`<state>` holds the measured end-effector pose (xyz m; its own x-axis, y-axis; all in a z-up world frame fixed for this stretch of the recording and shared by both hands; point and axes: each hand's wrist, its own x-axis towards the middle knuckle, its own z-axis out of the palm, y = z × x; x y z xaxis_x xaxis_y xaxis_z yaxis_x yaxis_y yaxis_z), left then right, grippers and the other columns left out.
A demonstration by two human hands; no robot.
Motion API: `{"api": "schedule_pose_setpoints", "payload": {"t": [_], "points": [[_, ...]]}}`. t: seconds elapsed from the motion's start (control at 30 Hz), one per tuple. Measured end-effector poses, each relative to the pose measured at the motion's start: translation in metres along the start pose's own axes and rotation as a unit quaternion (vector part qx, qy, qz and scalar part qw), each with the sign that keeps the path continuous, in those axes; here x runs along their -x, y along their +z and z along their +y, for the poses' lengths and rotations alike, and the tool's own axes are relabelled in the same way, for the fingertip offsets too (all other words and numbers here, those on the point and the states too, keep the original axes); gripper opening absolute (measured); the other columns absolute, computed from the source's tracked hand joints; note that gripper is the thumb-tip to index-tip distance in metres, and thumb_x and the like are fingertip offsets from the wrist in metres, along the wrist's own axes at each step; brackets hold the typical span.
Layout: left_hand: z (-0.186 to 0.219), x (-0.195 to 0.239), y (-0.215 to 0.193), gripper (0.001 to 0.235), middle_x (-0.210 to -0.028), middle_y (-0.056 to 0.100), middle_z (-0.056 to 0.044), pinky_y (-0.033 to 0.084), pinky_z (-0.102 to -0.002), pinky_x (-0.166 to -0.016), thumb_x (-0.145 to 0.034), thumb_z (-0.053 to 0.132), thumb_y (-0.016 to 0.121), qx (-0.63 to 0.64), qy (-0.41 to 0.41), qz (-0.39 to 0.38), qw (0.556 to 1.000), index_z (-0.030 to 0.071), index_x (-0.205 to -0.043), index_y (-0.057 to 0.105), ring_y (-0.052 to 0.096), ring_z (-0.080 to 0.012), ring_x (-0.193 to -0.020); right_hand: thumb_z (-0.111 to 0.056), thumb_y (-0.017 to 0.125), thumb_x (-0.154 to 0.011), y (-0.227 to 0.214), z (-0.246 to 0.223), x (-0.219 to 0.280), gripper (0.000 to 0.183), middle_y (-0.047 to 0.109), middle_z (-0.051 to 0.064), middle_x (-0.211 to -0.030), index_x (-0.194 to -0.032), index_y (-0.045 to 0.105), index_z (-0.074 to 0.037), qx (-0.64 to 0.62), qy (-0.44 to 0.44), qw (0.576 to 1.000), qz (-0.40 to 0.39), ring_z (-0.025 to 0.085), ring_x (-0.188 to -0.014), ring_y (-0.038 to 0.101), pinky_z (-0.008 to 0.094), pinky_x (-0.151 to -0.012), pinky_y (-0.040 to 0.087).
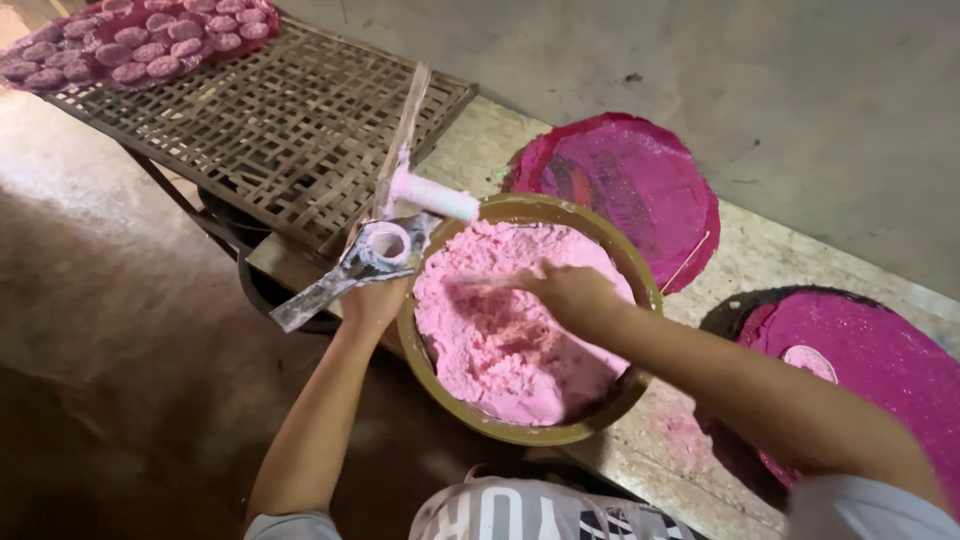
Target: The person uses a manual dough press to form circular pink dough pieces from a bulk mass in a bowl. They repeatedly load the press, press the dough, and place the formed circles onto a flat pink sheet, then transfer them to a woven tray.
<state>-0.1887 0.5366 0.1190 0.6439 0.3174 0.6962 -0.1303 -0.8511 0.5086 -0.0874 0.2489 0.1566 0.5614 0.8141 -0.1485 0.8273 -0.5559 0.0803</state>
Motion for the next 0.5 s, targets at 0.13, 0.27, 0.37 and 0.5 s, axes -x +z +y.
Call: {"api": "schedule_pose_setpoints", "payload": {"t": [0.13,0.27,0.37,0.5], "points": [[-0.006,-0.011,0.004,0.031,-0.102,0.07,-0.012,0.058,-0.04,-0.072,-0.095,0.037,0.077,-0.11,0.059,-0.017,0.992,0.011,-0.107,0.066,0.067,-0.0307,-0.089,-0.012,0.054,-0.095,-0.048,0.044,0.057,0.029,0.074,0.017,-0.096,-0.123,0.065,-0.013,-0.063,0.081,0.992,-0.074,0.035,-0.095,0.072,0.048,-0.083,0.056],[0.001,0.0,0.026,0.048,-0.114,0.071,-0.012,0.059,-0.029,-0.049,-0.087,0.042,0.074,-0.195,0.024,-0.127,0.972,0.013,-0.123,0.059,0.069,-0.0273,-0.082,-0.018,0.062,-0.093,-0.093,0.065,0.114,0.026,0.069,0.01,-0.074,-0.117,0.07,-0.011,-0.292,0.049,0.955,-0.034,0.022,-0.065,0.066,0.04,-0.06,0.052],[0.01,0.012,0.046,0.048,-0.113,0.071,-0.013,0.056,-0.028,-0.045,-0.097,0.032,0.067,-0.176,0.109,-0.14,0.968,0.014,-0.139,0.053,0.068,-0.022,-0.073,-0.024,0.063,-0.097,-0.111,0.061,0.124,0.031,0.055,0.006,-0.062,-0.126,0.073,-0.017,-0.418,0.184,0.87,-0.185,0.013,-0.052,0.049,0.033,-0.049,0.043],[0.021,0.028,0.082,0.051,-0.113,0.07,-0.012,0.054,-0.028,-0.045,-0.107,0.021,0.06,-0.128,0.185,-0.185,0.957,0.015,-0.156,0.047,0.068,-0.0177,-0.067,-0.025,0.058,-0.1,-0.098,0.036,0.1,0.035,0.055,0.003,-0.062,-0.13,0.073,-0.014,-0.435,0.135,0.859,-0.234,0.012,-0.052,0.05,0.028,-0.047,0.042]]}}
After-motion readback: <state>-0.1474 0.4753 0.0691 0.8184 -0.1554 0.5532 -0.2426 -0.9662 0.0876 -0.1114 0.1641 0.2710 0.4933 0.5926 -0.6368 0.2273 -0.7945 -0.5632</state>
